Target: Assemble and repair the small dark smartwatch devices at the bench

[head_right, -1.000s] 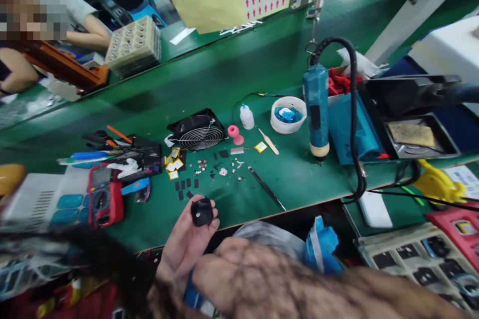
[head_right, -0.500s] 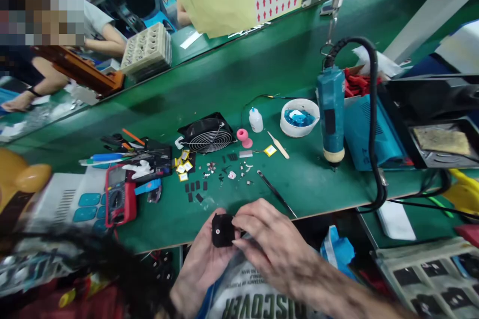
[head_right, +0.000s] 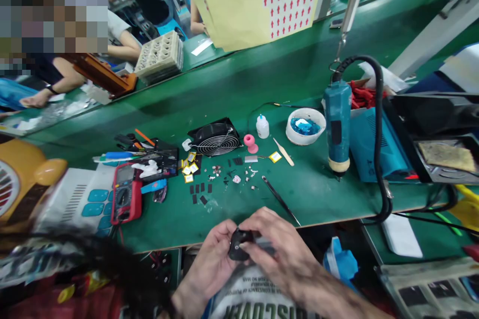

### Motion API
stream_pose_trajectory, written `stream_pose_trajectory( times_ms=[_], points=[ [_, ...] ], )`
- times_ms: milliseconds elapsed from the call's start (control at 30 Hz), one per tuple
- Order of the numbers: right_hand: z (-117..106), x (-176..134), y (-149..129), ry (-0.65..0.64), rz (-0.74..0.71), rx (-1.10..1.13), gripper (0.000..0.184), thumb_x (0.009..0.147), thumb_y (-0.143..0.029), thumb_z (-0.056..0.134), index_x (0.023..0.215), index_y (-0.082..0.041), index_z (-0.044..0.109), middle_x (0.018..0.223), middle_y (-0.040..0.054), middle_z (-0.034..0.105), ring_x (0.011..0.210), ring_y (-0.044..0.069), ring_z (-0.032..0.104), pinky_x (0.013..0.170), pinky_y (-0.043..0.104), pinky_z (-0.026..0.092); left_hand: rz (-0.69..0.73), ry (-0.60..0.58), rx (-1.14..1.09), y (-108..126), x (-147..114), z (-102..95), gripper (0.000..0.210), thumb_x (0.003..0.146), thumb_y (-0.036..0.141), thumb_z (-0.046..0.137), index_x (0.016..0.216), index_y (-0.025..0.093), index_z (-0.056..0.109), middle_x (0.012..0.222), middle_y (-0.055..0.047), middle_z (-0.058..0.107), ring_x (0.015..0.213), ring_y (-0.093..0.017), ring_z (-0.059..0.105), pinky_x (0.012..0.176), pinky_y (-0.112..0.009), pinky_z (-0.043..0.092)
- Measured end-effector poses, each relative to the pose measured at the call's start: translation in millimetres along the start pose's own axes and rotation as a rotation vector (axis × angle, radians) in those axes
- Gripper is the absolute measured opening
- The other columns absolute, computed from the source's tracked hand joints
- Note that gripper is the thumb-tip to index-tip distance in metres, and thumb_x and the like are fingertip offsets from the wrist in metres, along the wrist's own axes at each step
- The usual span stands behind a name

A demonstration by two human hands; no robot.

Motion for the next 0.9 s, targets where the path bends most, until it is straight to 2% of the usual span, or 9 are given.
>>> stream_pose_trajectory(
  times_ms=[67, 167, 267, 433, 533, 667, 733, 800, 900],
  points=[
    [-2, 0, 4, 0.034, 0.038, 0.014, 0.018, 0.102, -0.02, 0.089, 0.108, -0.037, 0.093, 0.09, -0.0026, 0.093, 0.074, 0.024, 0.092, 0.071, 0.028, 0.08, 0.01, 0.001, -0.039, -2, 2, 1.7, 0.067, 0.063, 0.084, 0.121, 0.085, 0.031, 0.086, 0.081, -0.003, 0.088, 0.081, -0.038, 0.095, 0.08, -0.055, 0.085],
    [-5, -1, 8, 0.124, 0.055, -0.028, 0.019, 0.098, -0.021, 0.09, 0.101, -0.038, 0.094, 0.084, -0.0035, 0.092, 0.068, 0.025, 0.09, 0.066, 0.029, 0.08, 0.052, 0.027, -0.024, -5, 6, 1.1, 0.055, 0.056, 0.057, 0.129, 0.085, 0.032, 0.089, 0.08, -0.004, 0.091, 0.086, -0.037, 0.098, 0.087, -0.05, 0.084],
    [-3, -4, 9, 0.164, 0.034, -0.024, 0.018, 0.096, -0.021, 0.092, 0.099, -0.038, 0.096, 0.082, -0.0042, 0.092, 0.065, 0.024, 0.089, 0.064, 0.028, 0.079, 0.104, 0.057, 0.018, -6, 7, -0.7, 0.041, 0.061, 0.041, 0.124, 0.085, 0.032, 0.091, 0.08, -0.004, 0.092, 0.084, -0.035, 0.098, 0.086, -0.047, 0.084],
    [-2, -4, 9, 0.152, 0.041, -0.017, 0.016, 0.095, -0.021, 0.095, 0.097, -0.037, 0.097, 0.081, -0.0047, 0.094, 0.064, 0.023, 0.089, 0.065, 0.025, 0.077, 0.111, 0.033, 0.027, -6, 4, -0.4, 0.041, 0.067, 0.049, 0.121, 0.089, 0.031, 0.091, 0.079, -0.006, 0.092, 0.082, -0.038, 0.099, 0.076, -0.046, 0.081],
    [-3, -3, 10, 0.155, 0.037, -0.013, 0.014, 0.094, -0.024, 0.097, 0.096, -0.038, 0.097, 0.079, -0.005, 0.093, 0.062, 0.024, 0.089, 0.062, 0.025, 0.076, 0.104, 0.012, 0.011, -6, 3, 0.6, 0.044, 0.067, 0.054, 0.122, 0.09, 0.032, 0.091, 0.078, -0.005, 0.092, 0.08, -0.037, 0.098, 0.078, -0.048, 0.082],
    [-1, -7, 14, 0.121, 0.072, -0.031, 0.005, 0.098, -0.035, 0.098, 0.095, -0.039, 0.098, 0.078, -0.0025, 0.092, 0.061, 0.028, 0.09, 0.061, 0.03, 0.078, 0.091, 0.019, 0.002, -8, 3, 0.6, 0.046, 0.064, 0.054, 0.122, 0.088, 0.033, 0.089, 0.075, -0.006, 0.089, 0.075, -0.037, 0.095, 0.078, -0.051, 0.081],
    [1, -9, 16, 0.094, 0.078, -0.05, 0.007, 0.102, -0.04, 0.096, 0.095, -0.039, 0.097, 0.078, -0.0015, 0.092, 0.062, 0.029, 0.09, 0.061, 0.032, 0.079, 0.091, 0.019, 0.026, -8, 3, -0.5, 0.043, 0.067, 0.055, 0.118, 0.089, 0.032, 0.09, 0.075, -0.006, 0.088, 0.074, -0.037, 0.093, 0.079, -0.051, 0.08],
    [1, -8, 16, 0.081, 0.049, -0.073, 0.009, 0.104, -0.037, 0.093, 0.095, -0.038, 0.095, 0.079, -0.0021, 0.092, 0.062, 0.028, 0.091, 0.062, 0.03, 0.079, 0.112, 0.035, 0.1, -5, 5, -4.6, 0.037, 0.072, 0.055, 0.112, 0.092, 0.032, 0.092, 0.081, -0.007, 0.088, 0.079, -0.035, 0.091, 0.083, -0.051, 0.08],
    [-5, -4, 16, 0.108, -0.067, -0.15, 0.013, 0.103, -0.029, 0.09, 0.103, -0.041, 0.092, 0.085, -0.0043, 0.094, 0.064, 0.028, 0.092, 0.064, 0.03, 0.08, 0.194, 0.127, 0.265, 11, 10, -19.6, 0.03, 0.073, 0.053, 0.104, 0.093, 0.033, 0.096, 0.096, -0.009, 0.091, 0.096, -0.035, 0.09, 0.096, -0.049, 0.078]
  ],
)
Point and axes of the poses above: each hand's wrist, its own x-axis towards the middle knuckle, its own z-axis out of the palm, y = z × x, the point moved 5 cm from there along x, towards the middle knuckle
